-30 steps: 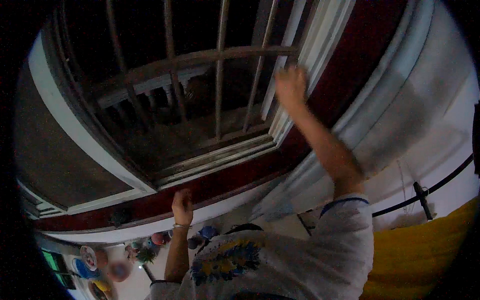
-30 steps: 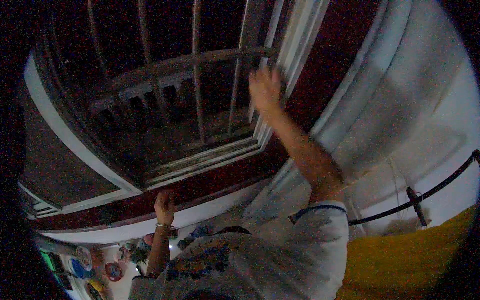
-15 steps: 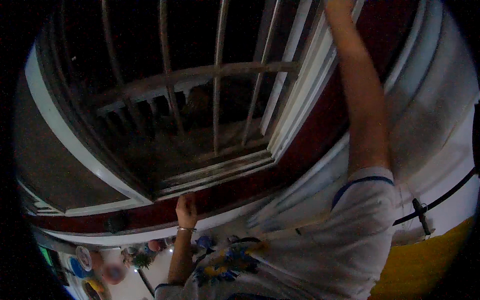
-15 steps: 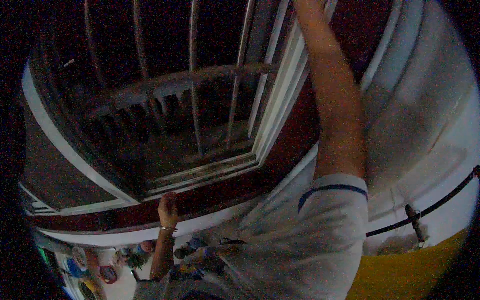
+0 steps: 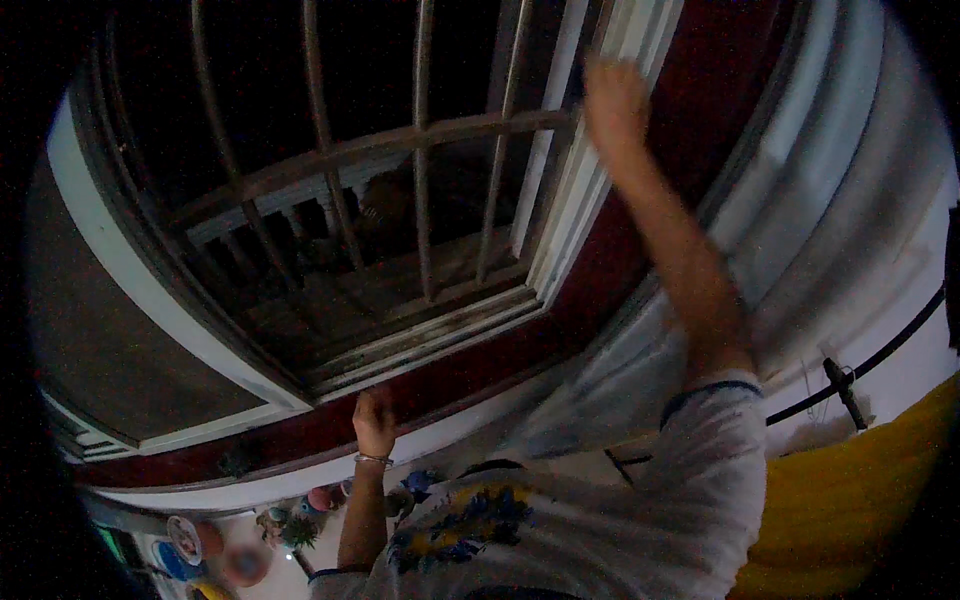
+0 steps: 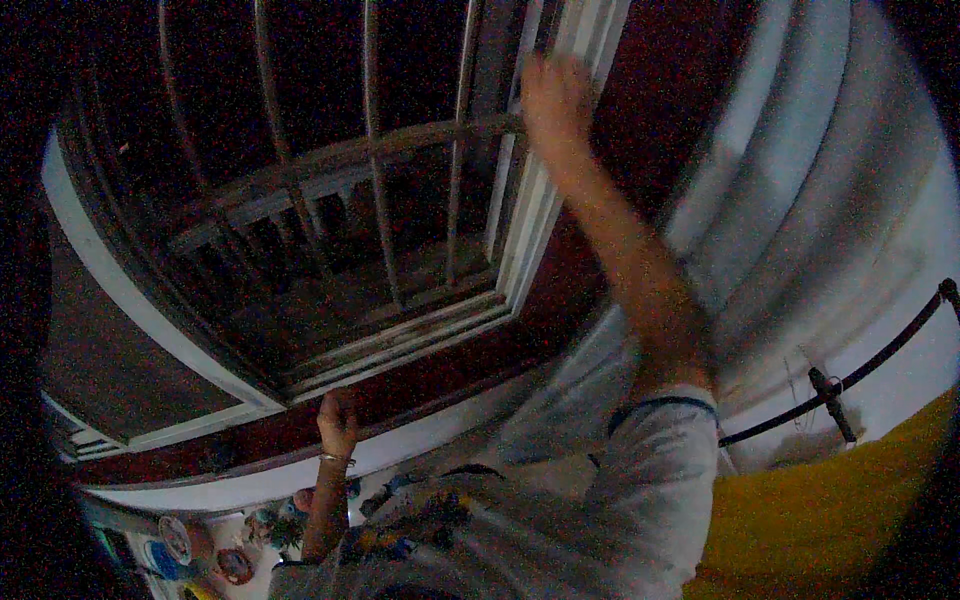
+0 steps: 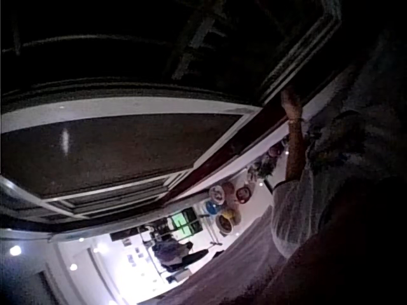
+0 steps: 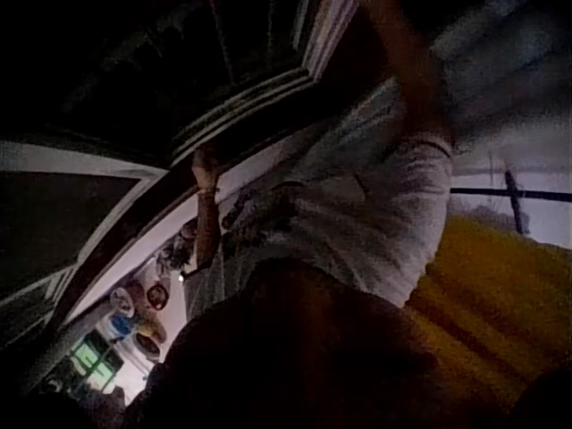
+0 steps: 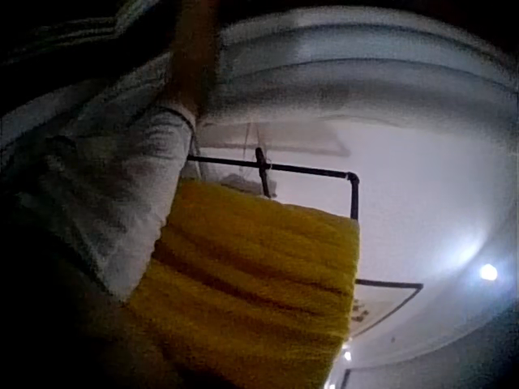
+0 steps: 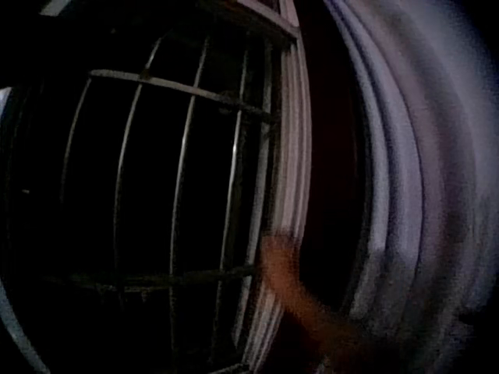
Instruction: The person cleans a window screen and the surrounding frame using a blue cloth. They wipe the mesh surface and the metal bars, then dip the cloth into a bucket of water to rinse it before continuing to wipe the window frame and screen.
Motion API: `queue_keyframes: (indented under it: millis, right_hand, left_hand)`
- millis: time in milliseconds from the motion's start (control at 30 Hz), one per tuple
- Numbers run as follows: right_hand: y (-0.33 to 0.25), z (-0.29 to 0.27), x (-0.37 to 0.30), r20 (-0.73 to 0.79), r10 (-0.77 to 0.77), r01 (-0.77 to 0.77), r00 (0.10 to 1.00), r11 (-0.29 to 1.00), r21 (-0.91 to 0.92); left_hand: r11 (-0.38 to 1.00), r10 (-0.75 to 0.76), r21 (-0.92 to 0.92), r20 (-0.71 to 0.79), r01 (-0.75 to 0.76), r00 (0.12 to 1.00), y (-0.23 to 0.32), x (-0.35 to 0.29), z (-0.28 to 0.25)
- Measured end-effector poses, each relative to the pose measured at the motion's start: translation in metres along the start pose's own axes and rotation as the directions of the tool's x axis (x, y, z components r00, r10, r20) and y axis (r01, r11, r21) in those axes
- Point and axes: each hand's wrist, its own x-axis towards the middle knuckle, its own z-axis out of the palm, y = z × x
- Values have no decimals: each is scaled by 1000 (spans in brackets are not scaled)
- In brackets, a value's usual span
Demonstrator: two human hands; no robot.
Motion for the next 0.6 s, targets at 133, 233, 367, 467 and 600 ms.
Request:
queue_keyframes:
  millis: [133,233,367,467,600]
  right_hand:
    - [23,-59,160,291,448,-437,845,267,859]
    - [134,-32,204,-533,-179,-17,827,939,-343]
    - [120,20,171,-737,-106,-184,667,936,-301]
    - [15,66,79,-557,196,-232,807,973,6]
    - [-63,37,-126,92,-19,55,996,910,-410]
  left_hand:
    - [996,-82,18,-127,85,989,16,6,-3]
    - [989,-87,-128,-63,78,994,29,23,24]
    - [999,20,-35,-37,-21,999,22,20,31]
    - [993,-114,-5,-38,114,993,21,4,20]
    - [1000,-4,-17,-1,4,1000,15,8,29]
